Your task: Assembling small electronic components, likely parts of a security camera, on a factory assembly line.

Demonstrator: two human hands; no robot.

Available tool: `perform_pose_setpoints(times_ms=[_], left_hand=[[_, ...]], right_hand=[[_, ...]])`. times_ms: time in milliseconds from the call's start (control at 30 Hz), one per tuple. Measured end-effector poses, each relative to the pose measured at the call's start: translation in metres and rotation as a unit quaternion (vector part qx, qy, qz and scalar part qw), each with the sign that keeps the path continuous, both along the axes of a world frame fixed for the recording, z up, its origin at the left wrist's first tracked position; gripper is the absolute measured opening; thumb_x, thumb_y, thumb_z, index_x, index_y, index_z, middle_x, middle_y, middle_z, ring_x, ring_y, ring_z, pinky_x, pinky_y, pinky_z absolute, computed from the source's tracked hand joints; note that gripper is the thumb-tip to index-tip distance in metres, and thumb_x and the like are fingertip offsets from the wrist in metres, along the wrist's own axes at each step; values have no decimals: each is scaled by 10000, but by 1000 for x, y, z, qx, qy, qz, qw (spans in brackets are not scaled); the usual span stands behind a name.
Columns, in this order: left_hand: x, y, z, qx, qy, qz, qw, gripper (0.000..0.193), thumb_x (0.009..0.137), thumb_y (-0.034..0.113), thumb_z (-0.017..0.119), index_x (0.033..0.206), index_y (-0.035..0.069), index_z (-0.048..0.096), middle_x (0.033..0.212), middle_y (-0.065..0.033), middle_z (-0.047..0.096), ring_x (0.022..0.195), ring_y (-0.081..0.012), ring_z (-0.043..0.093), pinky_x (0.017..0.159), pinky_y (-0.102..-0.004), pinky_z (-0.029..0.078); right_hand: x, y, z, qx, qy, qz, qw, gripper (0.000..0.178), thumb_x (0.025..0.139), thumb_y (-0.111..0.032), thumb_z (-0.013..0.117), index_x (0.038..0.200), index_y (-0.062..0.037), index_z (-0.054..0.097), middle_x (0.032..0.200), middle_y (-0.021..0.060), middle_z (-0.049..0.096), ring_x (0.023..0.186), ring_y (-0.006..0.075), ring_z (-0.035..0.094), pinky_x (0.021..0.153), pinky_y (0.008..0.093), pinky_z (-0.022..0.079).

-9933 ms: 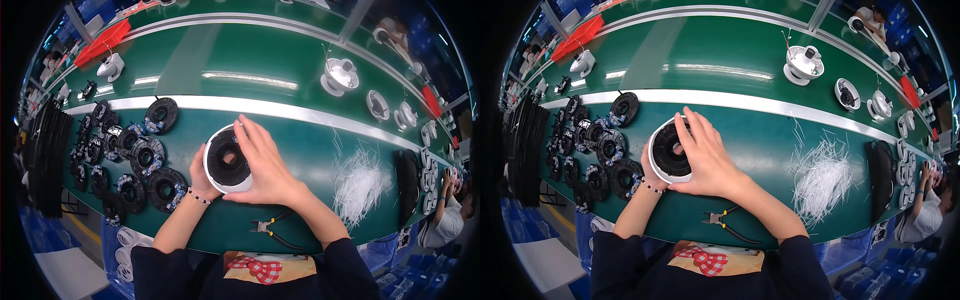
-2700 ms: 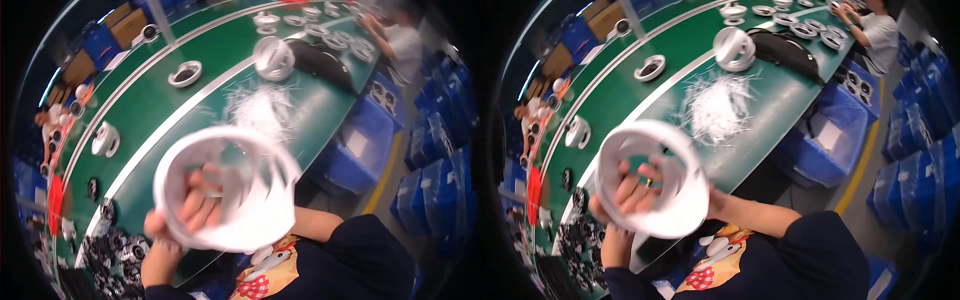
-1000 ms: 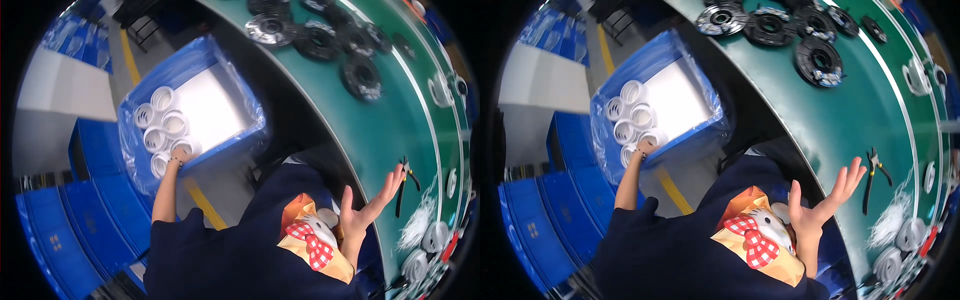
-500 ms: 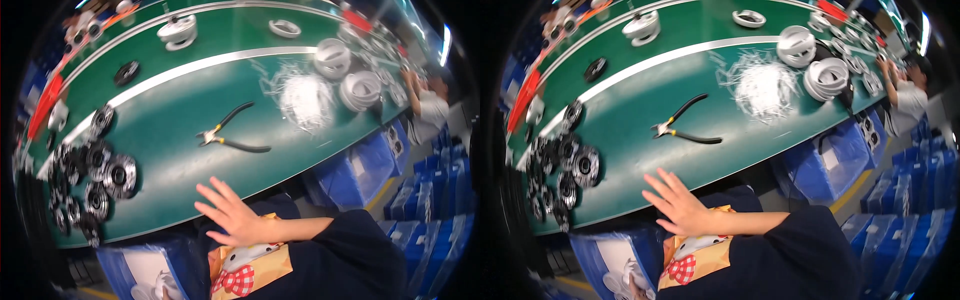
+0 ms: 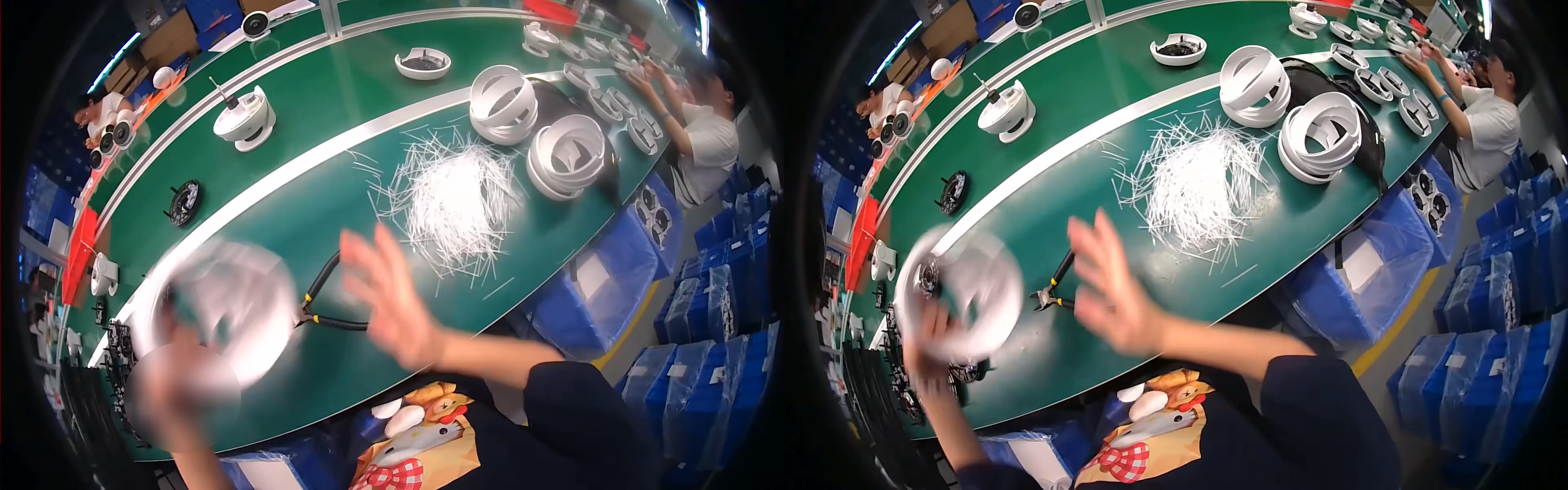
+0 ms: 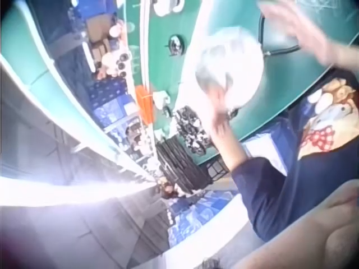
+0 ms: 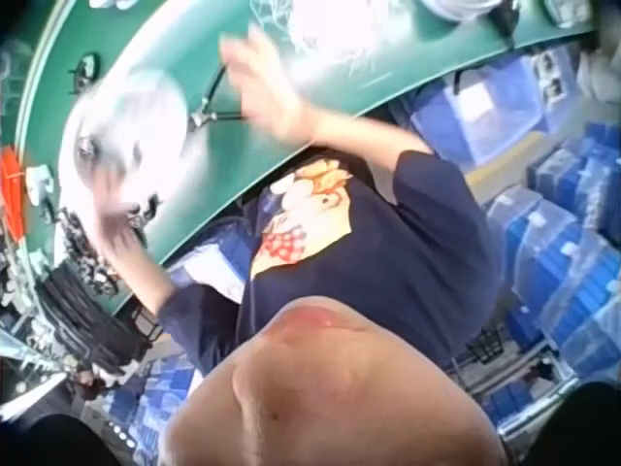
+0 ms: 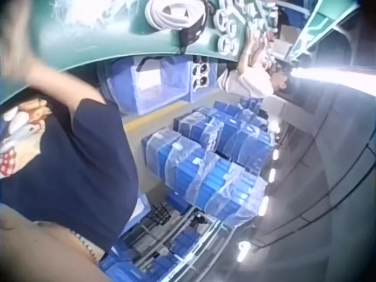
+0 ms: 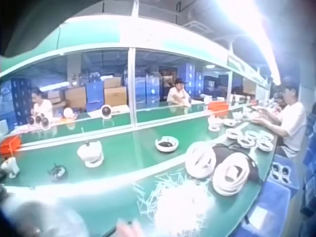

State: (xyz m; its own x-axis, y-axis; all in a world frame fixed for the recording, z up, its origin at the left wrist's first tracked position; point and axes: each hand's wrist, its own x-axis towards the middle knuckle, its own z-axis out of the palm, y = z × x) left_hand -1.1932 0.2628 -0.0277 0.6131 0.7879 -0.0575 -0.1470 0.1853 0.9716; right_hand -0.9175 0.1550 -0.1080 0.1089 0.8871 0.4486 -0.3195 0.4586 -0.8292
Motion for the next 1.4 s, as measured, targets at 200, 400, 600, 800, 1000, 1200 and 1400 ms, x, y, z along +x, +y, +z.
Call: perform_pose_setpoints(times_ms=[200, 400, 600, 800, 1000, 1200, 1400], left_hand=[[260, 95, -38, -250, -397, -255, 845, 624, 769, 395, 618, 1151, -55, 417, 726, 16, 440, 674, -112, 443, 967, -393, 319], [337, 138, -77, -240, -395, -107, 880, 554, 777, 322, 630, 1119, -64, 426, 903, -147, 553, 766, -204, 561, 705, -284, 504], [332, 149, -91, -159, -158, -84, 971, 417, 915, 361, 356, 1133, 22, 462, 1077, -104, 534, 1010, -208, 496, 926, -367, 366], [358, 166, -137, 70, 81, 139, 984, 263, 854, 167, 417, 901, -34, 581, 856, -91, 602, 783, -158, 536, 698, -284, 414], [240, 217, -100, 538, 277, 321, 728, 414, 638, 224, 641, 999, 32, 573, 1025, -144, 579, 948, -288, 552, 821, -388, 432], [81, 251, -134, 529, 563, 270, 575, 532, 675, 92, 572, 1191, 145, 450, 1114, -120, 508, 971, -311, 517, 819, -472, 410], [27, 167, -104, 525, 616, 95, 580, 399, 779, 172, 550, 1168, 135, 469, 1022, -99, 522, 900, -268, 555, 703, -404, 465]], right_hand=[[142, 120, 18, -100, 265, 149, 947, 625, 853, -538, 337, 1291, -92, 318, 1221, 38, 439, 1088, 179, 439, 903, 359, 365], [188, 145, 28, -172, 222, 30, 959, 742, 766, -626, 436, 1253, -69, 377, 1214, 89, 461, 1104, 234, 443, 918, 417, 346], [205, 166, -4, -198, 173, -74, 962, 575, 849, -494, 420, 1254, -88, 382, 1233, 76, 456, 1133, 220, 425, 947, 379, 332], [230, 181, -28, -240, 18, -237, 941, 700, 821, -363, 544, 1291, 52, 232, 1289, 171, 360, 1180, 228, 366, 982, 333, 269], [180, 104, 24, -77, -179, -404, 894, 636, 859, -192, 465, 1341, 5, 99, 1381, 175, 194, 1267, 266, 231, 1031, 344, 187], [119, 59, 43, 76, -274, -331, 900, 641, 796, -57, 436, 1342, -14, 102, 1371, 196, 198, 1272, 310, 210, 1035, 442, 149], [63, 53, 44, 140, -343, -243, 897, 719, 723, -119, 497, 1332, 8, 134, 1368, 232, 186, 1270, 358, 196, 1023, 480, 146]])
